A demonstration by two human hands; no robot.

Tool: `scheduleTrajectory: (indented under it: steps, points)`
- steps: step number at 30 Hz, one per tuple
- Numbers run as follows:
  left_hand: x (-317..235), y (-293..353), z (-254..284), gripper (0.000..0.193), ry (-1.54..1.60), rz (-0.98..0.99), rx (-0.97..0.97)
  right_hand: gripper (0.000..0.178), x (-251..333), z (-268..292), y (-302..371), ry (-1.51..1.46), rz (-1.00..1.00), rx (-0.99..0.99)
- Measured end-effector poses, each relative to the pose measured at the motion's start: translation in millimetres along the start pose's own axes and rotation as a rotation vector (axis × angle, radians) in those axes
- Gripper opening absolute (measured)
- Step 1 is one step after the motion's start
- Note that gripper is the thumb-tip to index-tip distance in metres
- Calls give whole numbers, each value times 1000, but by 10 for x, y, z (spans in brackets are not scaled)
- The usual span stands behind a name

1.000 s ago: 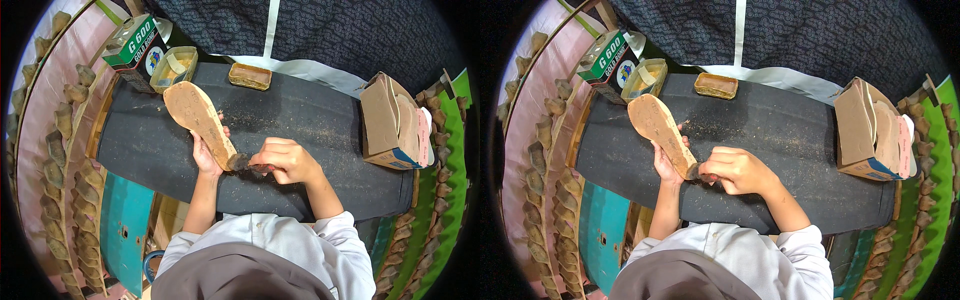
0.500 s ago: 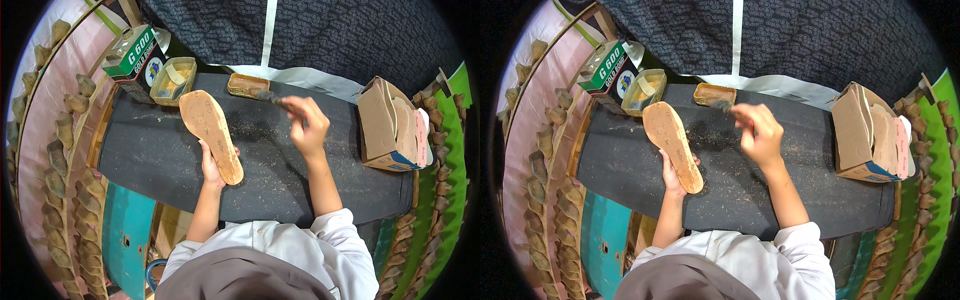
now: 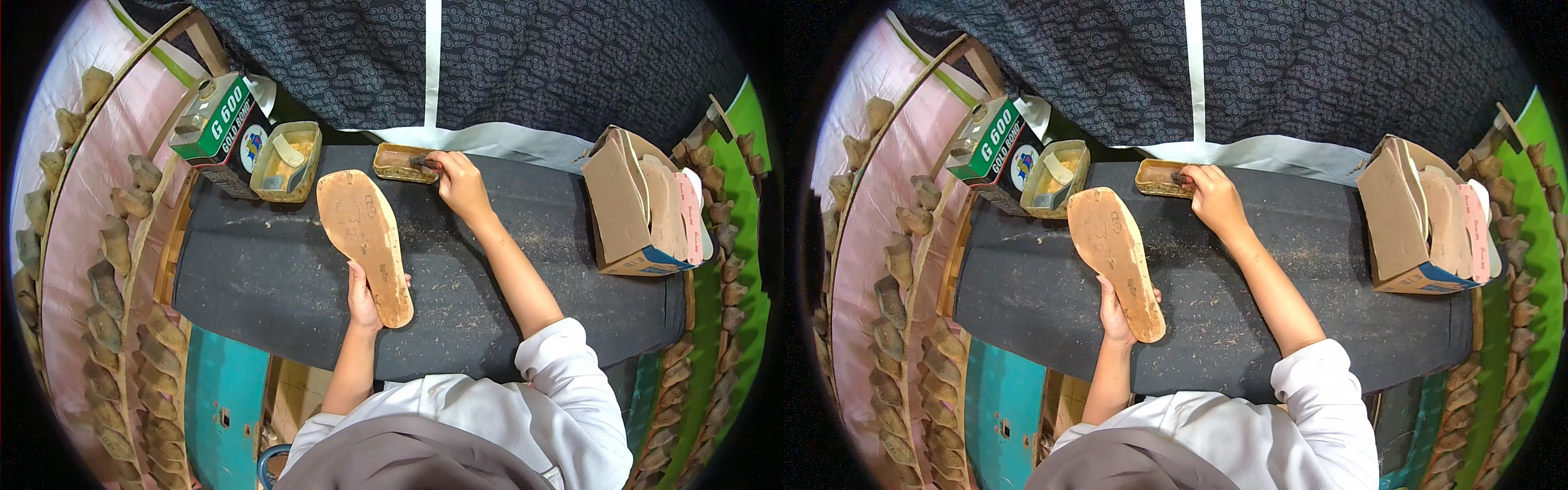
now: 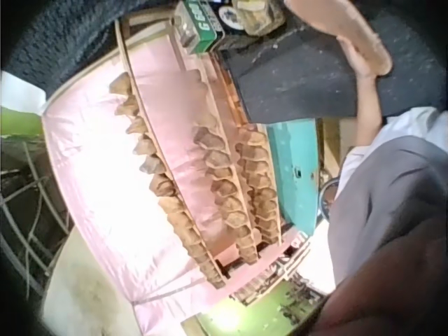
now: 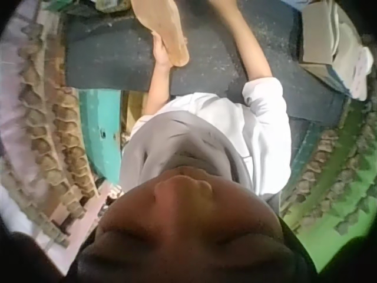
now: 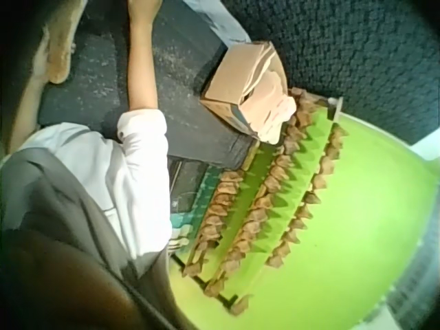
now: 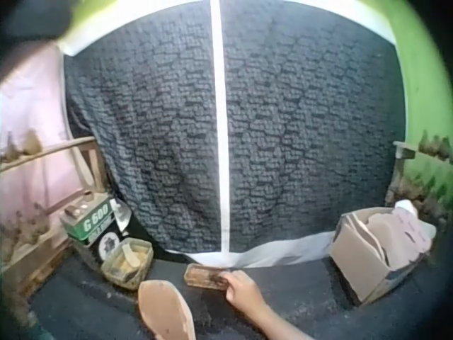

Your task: Apply adhesive to shoe soles using a hand-held brush in a workshop environment.

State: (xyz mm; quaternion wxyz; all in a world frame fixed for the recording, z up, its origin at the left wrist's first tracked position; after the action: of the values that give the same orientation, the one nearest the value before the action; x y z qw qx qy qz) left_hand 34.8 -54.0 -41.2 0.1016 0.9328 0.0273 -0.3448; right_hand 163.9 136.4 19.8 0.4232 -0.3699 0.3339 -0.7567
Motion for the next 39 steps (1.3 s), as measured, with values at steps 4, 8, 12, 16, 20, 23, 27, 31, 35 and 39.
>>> scheduleTrajectory:
  steps: [4, 8, 12, 16, 20, 23, 27, 31, 35, 39]
  points:
    - [7, -8, -4, 54, -31, -63, 25, 30, 191, 186, -72, -22, 32, -92]
    - [39, -42, 71, 53, -3, -35, 48, 39, 600, 464, -85, -200, -22, -193]
    - [22, -27, 10, 52, -42, -81, 51, 45, 891, 670, -175, -309, 327, -175]
    - [-2, -8, -15, 52, -34, -99, -2, 39, 1003, 715, -112, -321, 376, -71]
    - [-21, -16, -35, 52, 36, -97, -46, 38, 1003, 807, -59, -386, 353, -33]
    - [-3, -12, -9, 52, 69, -31, 50, 41, 1032, 683, -99, -335, 366, -198]
    - [4, 7, -31, 54, -25, -77, 55, 41, 1019, 625, -93, -307, 401, -206]
    - [-9, 0, -20, 56, 21, -72, 39, 40, 1073, 768, -42, -386, 368, -81]
    - [-22, 9, -65, 58, 51, -62, 87, 39, 1095, 725, -65, -372, 385, -146]
    - [-37, 27, -116, 60, 16, -98, 9, 38, 1103, 714, -1, -322, 408, -123]
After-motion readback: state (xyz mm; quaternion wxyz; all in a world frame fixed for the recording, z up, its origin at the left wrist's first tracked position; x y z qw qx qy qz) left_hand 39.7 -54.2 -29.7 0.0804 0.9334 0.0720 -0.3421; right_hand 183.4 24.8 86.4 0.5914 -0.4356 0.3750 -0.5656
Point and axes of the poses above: each hand's wrist, its own y-axis away from the middle knuckle, its own z-axis out of the back of the hand, x = y × z, the point moved 1 cm from there along -y, towards the middle knuckle, and after that the axes turned 9 degrees about z, right-handed, at the moved point
